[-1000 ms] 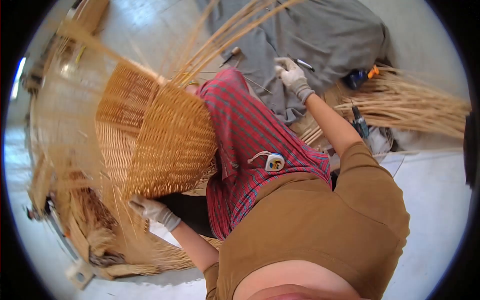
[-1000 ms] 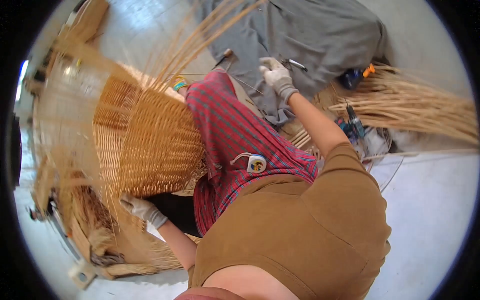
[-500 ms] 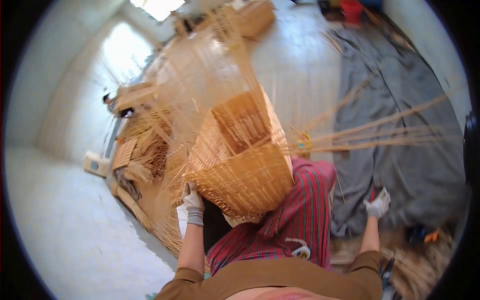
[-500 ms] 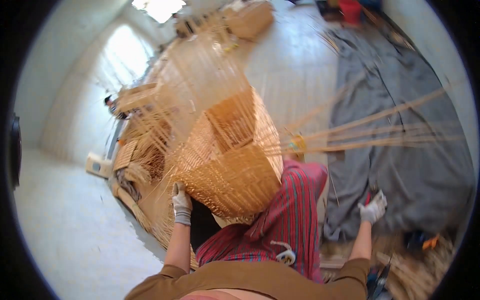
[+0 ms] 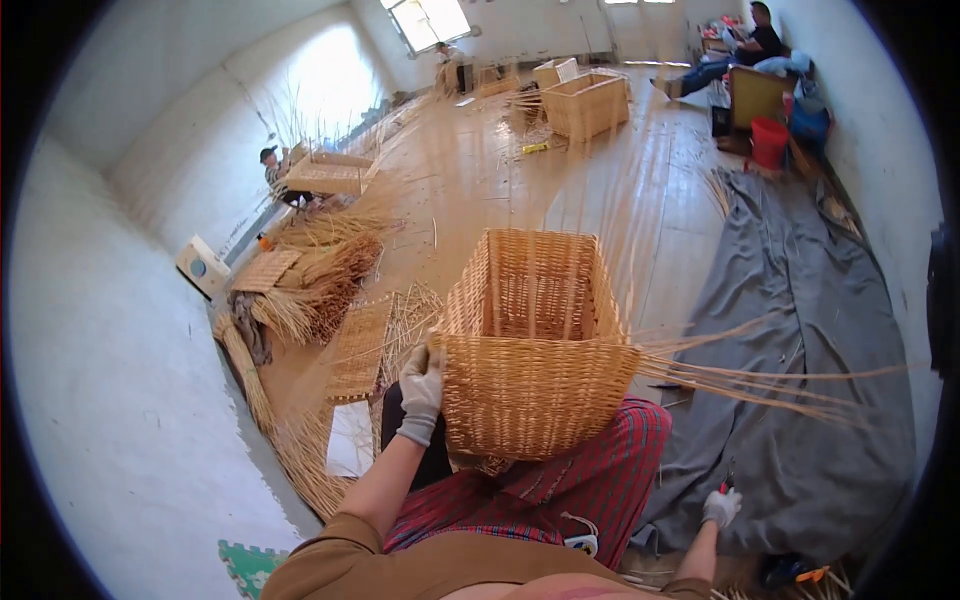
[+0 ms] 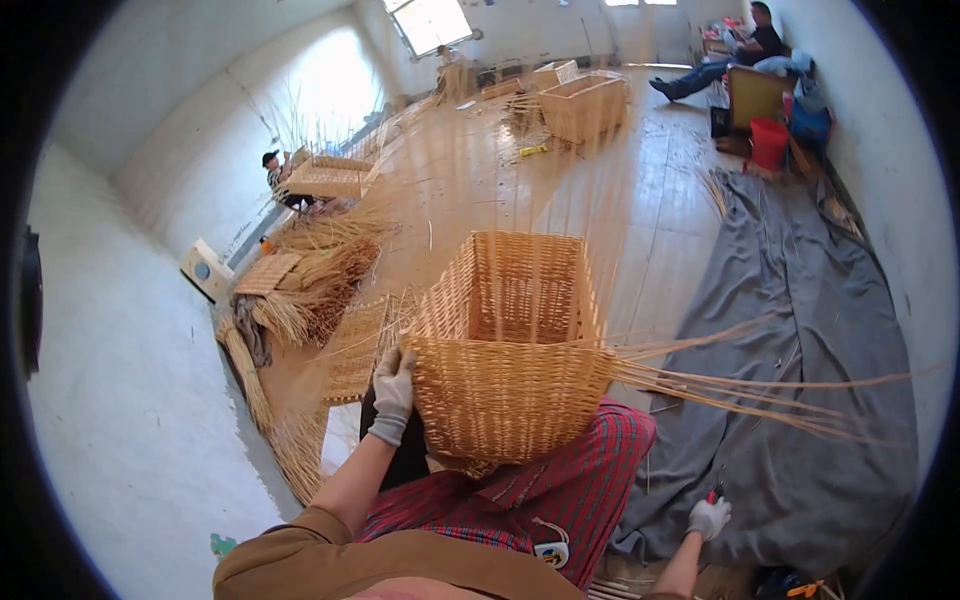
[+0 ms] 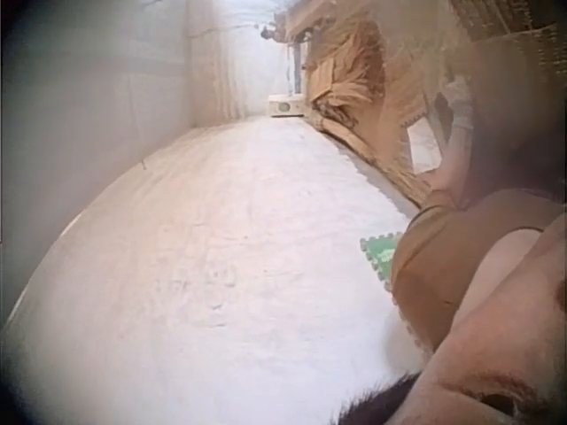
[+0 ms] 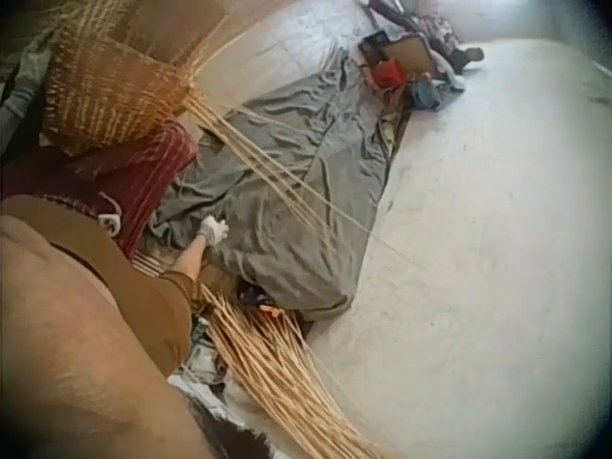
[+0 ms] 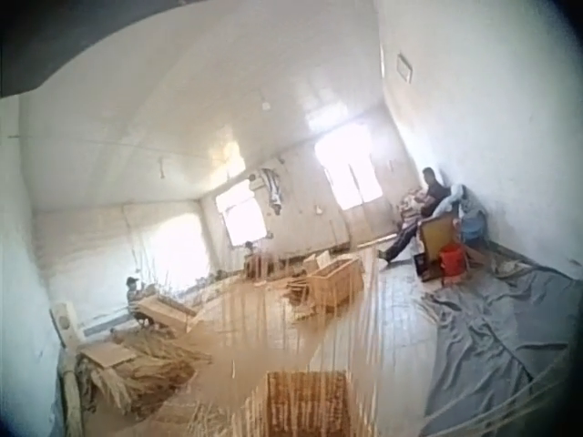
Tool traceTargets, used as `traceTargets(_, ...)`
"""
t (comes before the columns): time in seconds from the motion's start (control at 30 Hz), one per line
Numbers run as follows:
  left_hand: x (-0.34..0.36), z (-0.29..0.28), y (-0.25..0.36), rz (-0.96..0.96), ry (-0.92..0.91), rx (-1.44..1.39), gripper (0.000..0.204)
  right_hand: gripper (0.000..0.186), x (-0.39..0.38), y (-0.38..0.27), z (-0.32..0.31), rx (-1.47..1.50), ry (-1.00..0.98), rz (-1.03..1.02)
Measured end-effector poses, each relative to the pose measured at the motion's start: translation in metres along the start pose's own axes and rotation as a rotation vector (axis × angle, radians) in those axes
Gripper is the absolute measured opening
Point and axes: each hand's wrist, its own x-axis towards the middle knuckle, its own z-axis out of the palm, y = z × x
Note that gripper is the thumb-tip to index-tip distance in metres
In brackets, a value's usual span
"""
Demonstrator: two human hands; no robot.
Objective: Weaving a large wicker basket while sitting on the floor.
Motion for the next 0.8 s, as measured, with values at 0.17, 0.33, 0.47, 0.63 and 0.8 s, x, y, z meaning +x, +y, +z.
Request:
traceTargets(0.17, -0.03, -0.001, 0.028, 0.188, -0.137, -0.073, 0.043, 0.021, -0.032, 0.032, 0.08, 1.088, -0.132, 0.178)
traceTargets(0.33, -0.059, -0.016, 0.057, 0.216, -0.218, 0.022, 0.047, 0.029, -0.067, 0.004, -0.033, 1.152, 0.033, -0.078)
traceTargets(0.47, -0.068, -0.026, 0.037, 0.209, -0.198, -0.079, 0.049, 0.04, -0.091, -0.047, -0.112, 1.235, 0.312, -0.409)
traceTargets(0.63, -0.054, -0.03, 0.022, 0.165, -0.255, -0.402, 0.049, 0.059, -0.136, -0.165, -0.198, 1.629, -0.545, -0.775)
traceTargets(0.8, -0.046, -0.045, 0.079, 0.655, -0.139, 0.158, 0.042, 0.08, -0.384, -0.365, -0.326, 0.281, 0.708, -1.86)
